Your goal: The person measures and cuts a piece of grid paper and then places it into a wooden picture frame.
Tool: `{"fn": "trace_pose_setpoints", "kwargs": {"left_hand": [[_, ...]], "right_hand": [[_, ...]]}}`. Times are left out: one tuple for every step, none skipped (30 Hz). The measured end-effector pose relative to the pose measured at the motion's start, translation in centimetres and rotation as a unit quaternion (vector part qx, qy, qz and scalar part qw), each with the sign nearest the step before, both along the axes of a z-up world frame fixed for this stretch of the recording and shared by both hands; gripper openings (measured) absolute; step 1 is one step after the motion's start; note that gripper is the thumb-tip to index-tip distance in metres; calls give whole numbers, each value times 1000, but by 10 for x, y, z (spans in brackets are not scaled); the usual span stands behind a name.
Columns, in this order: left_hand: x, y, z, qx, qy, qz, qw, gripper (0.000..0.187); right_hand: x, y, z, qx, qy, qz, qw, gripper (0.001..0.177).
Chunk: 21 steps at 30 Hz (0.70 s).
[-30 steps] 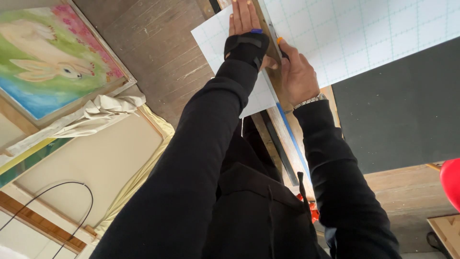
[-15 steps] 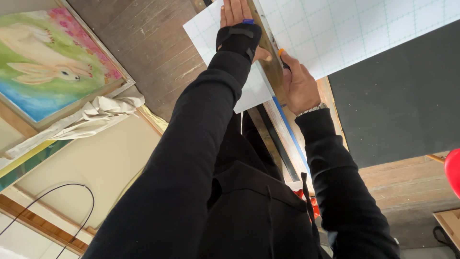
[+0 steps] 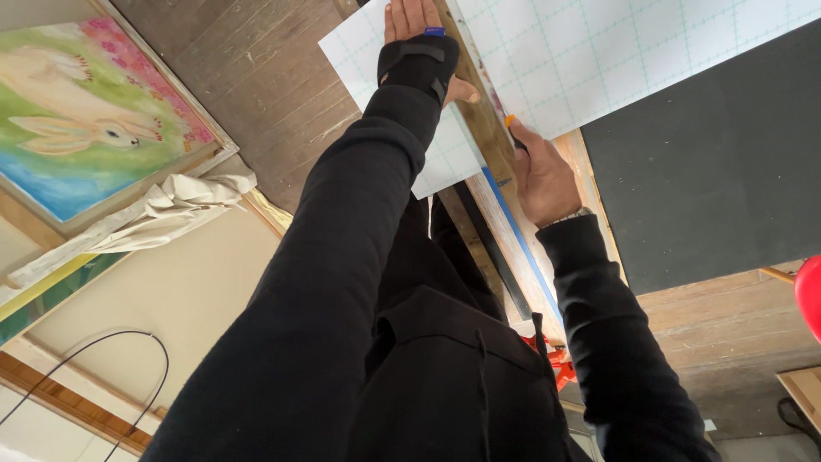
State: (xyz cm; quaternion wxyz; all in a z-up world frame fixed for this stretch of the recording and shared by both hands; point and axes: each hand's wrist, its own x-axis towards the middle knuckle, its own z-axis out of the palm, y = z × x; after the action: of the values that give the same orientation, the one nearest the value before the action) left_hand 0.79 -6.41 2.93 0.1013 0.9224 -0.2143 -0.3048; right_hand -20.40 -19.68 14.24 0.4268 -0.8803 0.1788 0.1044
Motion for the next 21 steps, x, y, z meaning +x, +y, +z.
{"fn": "trace_pose_setpoints", "kwargs": {"left_hand": [[0,1,1,0,0,0,1000,157],[-1,2,2,-8,-2,0,1000,157],[-1,2,3,-16,-5,1,1000,156],[-1,2,1,-16,-5,1,1000,156],[-2,1,0,-12,-6,3,1000,157],[-2,1,-1,-8,-7,6,1000,158],[-2,1,0,-8,-7,6,1000,158],[-2,0,1,-1,-4,5,1000,158],[-1,-1,2,6,-2,4,1000,158],[0,0,2,6,-3,4,1000,158],[0,0,2,3,-3,2,1000,158],[-1,1,2,0,-4,0,1000,158],[-1,0,1,0,-4,0,1000,158],[-1,-1,1,14,1,-2,1000,158],[-1,-2,1,29,5,-4,1000,157],[-2,-2,-3,28,6,-5,1000,157],[-3,-1,-6,23,-5,-6,1000,157],[-4,-1,-9,17,-16,-7,1000,158],[-3,-1,-5,17,-16,-7,1000,158],[-2,-1,-2,14,-9,-6,1000,157],[-1,0,2,11,-1,-4,1000,157]], "right_hand": [[-4,0,1,0,0,0,1000,37],[-8,0,2,5,-11,-1,1000,37],[-13,-1,2,11,-22,-3,1000,36],[-17,-1,2,11,-22,-3,1000,36],[-21,-2,3,6,-14,-3,1000,36],[-26,-2,3,2,-6,-3,1000,37],[-30,-3,1,2,-5,-3,1000,37],[-35,-3,0,-5,-8,0,1000,37],[-39,-4,-3,-13,-13,3,1000,36],[-42,-4,-4,-13,-13,3,1000,36],[-47,-4,-5,-8,-24,-1,1000,36],[-51,-4,-5,-3,-35,-5,999,36],[-53,-5,-6,-4,-35,-5,999,36],[-55,-6,-6,-1,-35,-1,999,37],[-58,-7,-6,1,-35,3,999,39],[-60,-7,-5,1,-35,3,999,39],[-63,-7,-5,9,-26,-3,1000,39],[-66,-8,-5,17,-17,-9,1000,40],[-67,-8,-5,17,-17,-9,1000,40],[-68,-8,-5,9,-12,-8,1000,39],[-69,-8,-5,2,-6,-7,1000,39]]}}
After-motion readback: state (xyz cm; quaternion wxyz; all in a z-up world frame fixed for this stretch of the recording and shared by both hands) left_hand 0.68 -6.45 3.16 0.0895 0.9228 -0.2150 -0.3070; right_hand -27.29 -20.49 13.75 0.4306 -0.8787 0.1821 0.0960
